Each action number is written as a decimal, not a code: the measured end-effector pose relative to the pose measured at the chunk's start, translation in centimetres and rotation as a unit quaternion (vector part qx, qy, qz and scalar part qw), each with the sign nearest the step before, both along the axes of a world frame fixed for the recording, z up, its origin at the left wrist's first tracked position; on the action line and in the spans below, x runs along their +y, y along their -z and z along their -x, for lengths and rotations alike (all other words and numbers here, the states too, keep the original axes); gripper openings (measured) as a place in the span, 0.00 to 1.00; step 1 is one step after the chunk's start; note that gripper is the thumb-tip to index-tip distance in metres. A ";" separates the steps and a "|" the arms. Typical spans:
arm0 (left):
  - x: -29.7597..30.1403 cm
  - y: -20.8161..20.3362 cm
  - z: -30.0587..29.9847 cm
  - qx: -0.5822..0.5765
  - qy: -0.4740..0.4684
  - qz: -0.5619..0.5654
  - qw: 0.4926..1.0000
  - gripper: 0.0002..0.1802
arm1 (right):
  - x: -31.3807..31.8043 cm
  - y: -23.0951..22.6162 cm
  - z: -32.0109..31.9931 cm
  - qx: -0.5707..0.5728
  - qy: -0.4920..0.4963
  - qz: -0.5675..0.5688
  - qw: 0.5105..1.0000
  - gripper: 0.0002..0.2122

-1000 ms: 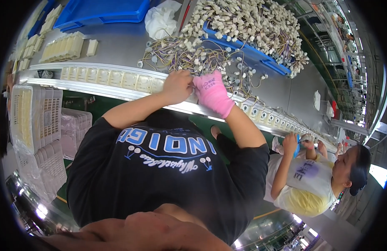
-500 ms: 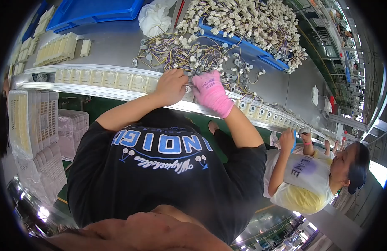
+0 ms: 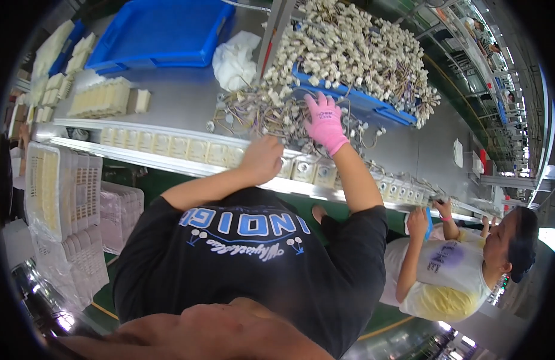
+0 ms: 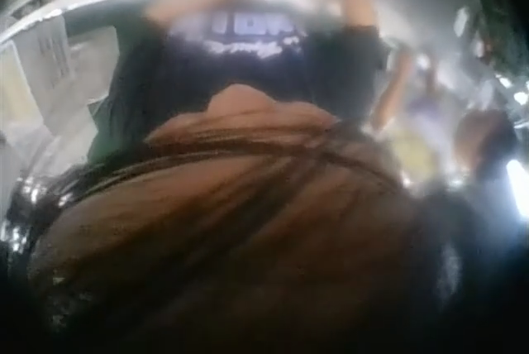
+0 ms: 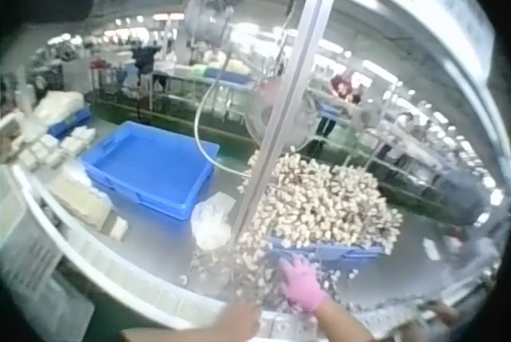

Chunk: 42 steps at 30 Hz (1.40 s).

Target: The person assembles electronic components by hand, connecting wires and connectors to sockets, taking parts from plastic trays and bins.

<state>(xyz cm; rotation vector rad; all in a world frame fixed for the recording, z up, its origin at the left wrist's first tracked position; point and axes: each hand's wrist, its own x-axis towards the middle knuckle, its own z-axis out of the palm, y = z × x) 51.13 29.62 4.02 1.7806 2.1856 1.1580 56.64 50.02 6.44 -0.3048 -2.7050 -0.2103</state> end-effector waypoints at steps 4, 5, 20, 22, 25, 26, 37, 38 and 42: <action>0.1 0.3 -0.5 0.003 -0.002 -0.018 1.000 0.06 | 4.3 4.5 1.1 -0.384 0.113 0.106 0.910 0.09; 0.1 0.3 -0.4 0.001 0.006 -0.015 1.000 0.06 | 5.1 4.5 0.9 -0.377 0.110 0.105 0.913 0.09; 4.2 -3.6 4.3 -0.505 0.067 -0.117 0.852 0.14 | -6.7 -7.3 3.5 0.201 -0.132 0.863 0.445 0.12; 3.6 -4.0 5.3 -0.576 0.234 0.150 0.769 0.14 | -6.2 -7.2 4.1 0.191 -0.232 0.903 0.306 0.12; 2.0 -3.7 4.1 -0.625 0.216 0.205 0.722 0.22 | -5.8 -6.7 4.1 0.151 -0.086 0.860 0.480 0.11; 1.5 -3.3 4.2 -0.629 0.217 0.219 0.713 0.24 | -5.3 -6.4 4.0 0.103 0.025 0.781 0.616 0.13; 1.7 -1.3 5.6 -0.743 -0.046 0.006 0.668 0.22 | -12.7 -2.8 0.7 0.056 -0.039 0.421 0.905 0.16; 1.6 -0.4 5.9 -0.715 -0.043 0.032 0.697 0.20 | -12.8 -3.5 0.8 0.085 -0.029 0.468 0.879 0.15; 0.1 -1.1 8.3 -0.446 0.000 0.113 0.888 0.17 | -11.2 -3.8 0.3 0.010 -0.034 0.476 0.879 0.13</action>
